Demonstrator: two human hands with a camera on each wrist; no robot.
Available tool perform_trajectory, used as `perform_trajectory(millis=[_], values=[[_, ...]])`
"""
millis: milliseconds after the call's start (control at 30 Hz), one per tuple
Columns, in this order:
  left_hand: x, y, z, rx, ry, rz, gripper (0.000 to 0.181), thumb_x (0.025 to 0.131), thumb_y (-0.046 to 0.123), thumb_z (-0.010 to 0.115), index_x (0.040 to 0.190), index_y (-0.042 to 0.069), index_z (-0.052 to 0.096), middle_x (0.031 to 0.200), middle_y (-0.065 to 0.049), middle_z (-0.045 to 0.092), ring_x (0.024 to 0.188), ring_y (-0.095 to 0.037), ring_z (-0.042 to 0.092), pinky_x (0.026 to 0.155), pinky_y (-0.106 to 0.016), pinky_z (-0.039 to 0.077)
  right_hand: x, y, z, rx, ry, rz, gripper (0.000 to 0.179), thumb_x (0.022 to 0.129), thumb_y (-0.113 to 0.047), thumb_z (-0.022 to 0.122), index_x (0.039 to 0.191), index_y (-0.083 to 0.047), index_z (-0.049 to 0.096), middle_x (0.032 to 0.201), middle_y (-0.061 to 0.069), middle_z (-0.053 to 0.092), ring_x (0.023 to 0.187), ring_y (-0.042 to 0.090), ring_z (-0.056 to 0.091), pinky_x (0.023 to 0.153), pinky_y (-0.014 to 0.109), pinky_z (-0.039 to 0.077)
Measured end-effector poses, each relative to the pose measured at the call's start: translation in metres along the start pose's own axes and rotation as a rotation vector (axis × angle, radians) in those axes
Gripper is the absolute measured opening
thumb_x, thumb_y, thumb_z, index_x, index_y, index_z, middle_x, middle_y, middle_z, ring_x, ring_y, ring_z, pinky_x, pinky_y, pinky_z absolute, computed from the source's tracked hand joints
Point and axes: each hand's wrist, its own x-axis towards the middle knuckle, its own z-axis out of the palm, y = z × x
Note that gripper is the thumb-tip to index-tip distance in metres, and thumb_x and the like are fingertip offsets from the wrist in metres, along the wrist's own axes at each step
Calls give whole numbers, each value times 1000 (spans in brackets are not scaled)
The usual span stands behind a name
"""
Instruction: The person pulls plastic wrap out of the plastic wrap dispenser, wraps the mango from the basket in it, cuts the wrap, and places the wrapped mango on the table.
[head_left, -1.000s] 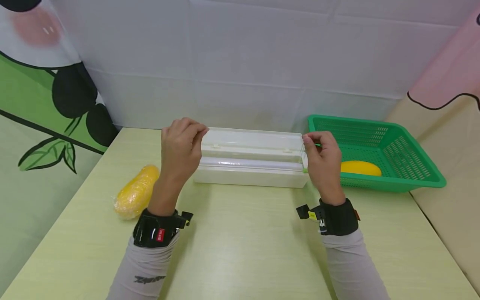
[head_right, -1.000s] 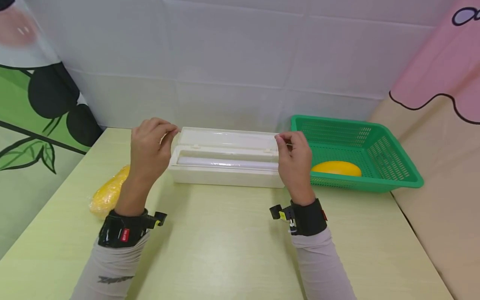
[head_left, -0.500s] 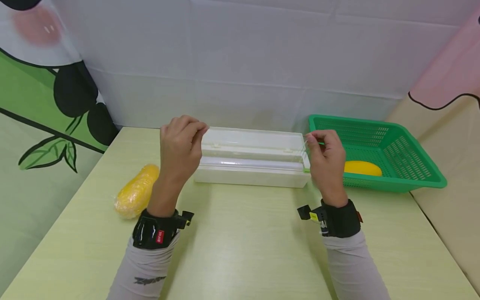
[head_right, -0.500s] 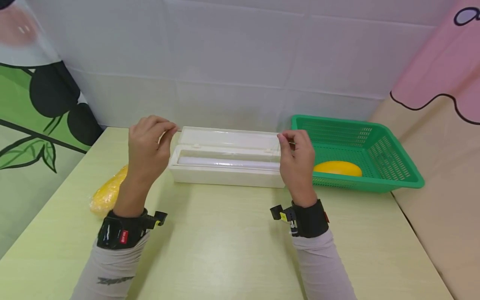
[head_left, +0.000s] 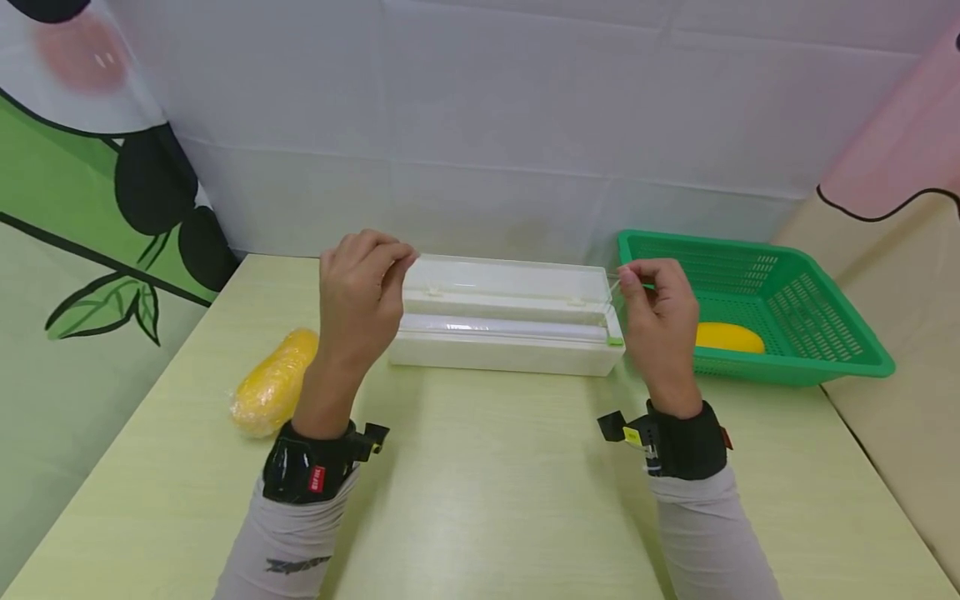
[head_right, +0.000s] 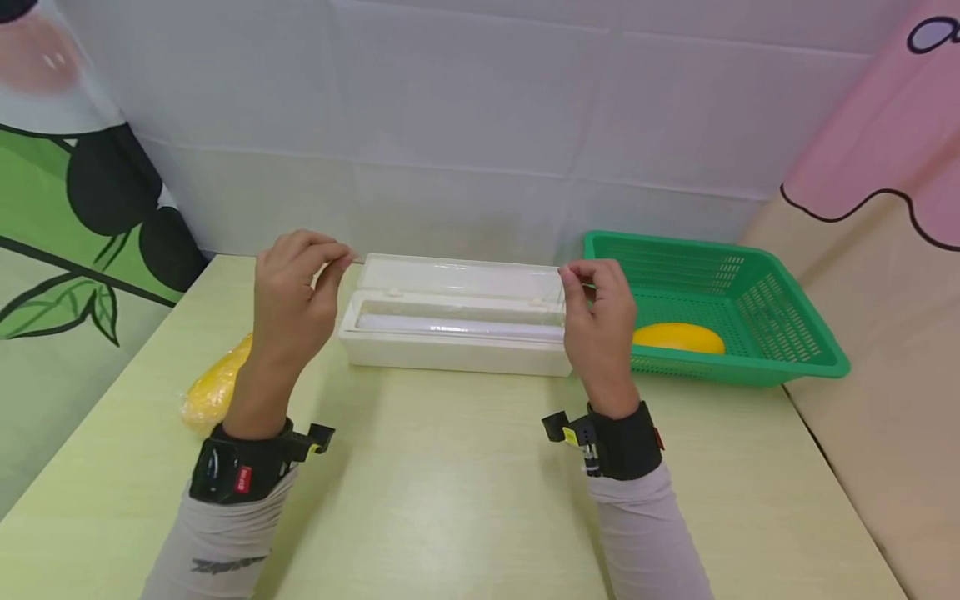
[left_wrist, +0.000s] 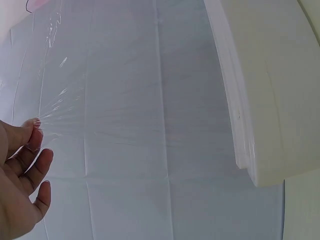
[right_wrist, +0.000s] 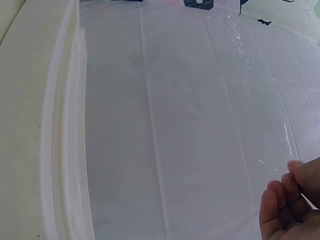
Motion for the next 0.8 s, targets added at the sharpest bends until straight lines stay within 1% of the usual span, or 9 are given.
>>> perform_trajectory(millis=[300,433,567,667,800], values=[[4,5,-3,-7,26,4,16,96,6,64,91,-6,73,88,-17,65,82,-37,56,73,-48,33,2,-7,-2,2,15,-12,19,100,-7,59,103,11,63,97,-4,55,90,10,53,76,22,43],[4,6,-4,-8,40,9,15,96,6,64,90,-6,73,89,-18,65,83,-37,57,74,-48,33,1,-8,-3,6,6,-14,19,100,-7,58,103,11,63,97,0,56,89,11,55,76,22,44],[4,8,-4,-21,65,-1,13,95,4,66,89,-6,73,87,-17,65,83,-37,57,73,-48,33,0,-10,-4,10,4,-15,18,99,-6,58,104,11,63,98,4,57,88,13,56,76,21,45],[4,11,-3,-36,94,-10,11,93,2,67,88,-5,73,85,-16,65,81,-36,57,73,-48,32,0,-11,-5,14,14,-16,17,99,-6,58,103,10,63,97,1,56,88,13,56,75,21,45],[5,14,-4,-44,123,-6,11,93,2,67,87,-5,74,84,-16,65,80,-35,56,71,-47,31,0,-12,-5,24,29,-26,16,99,-4,59,103,11,63,96,-8,53,88,12,55,74,21,44]])
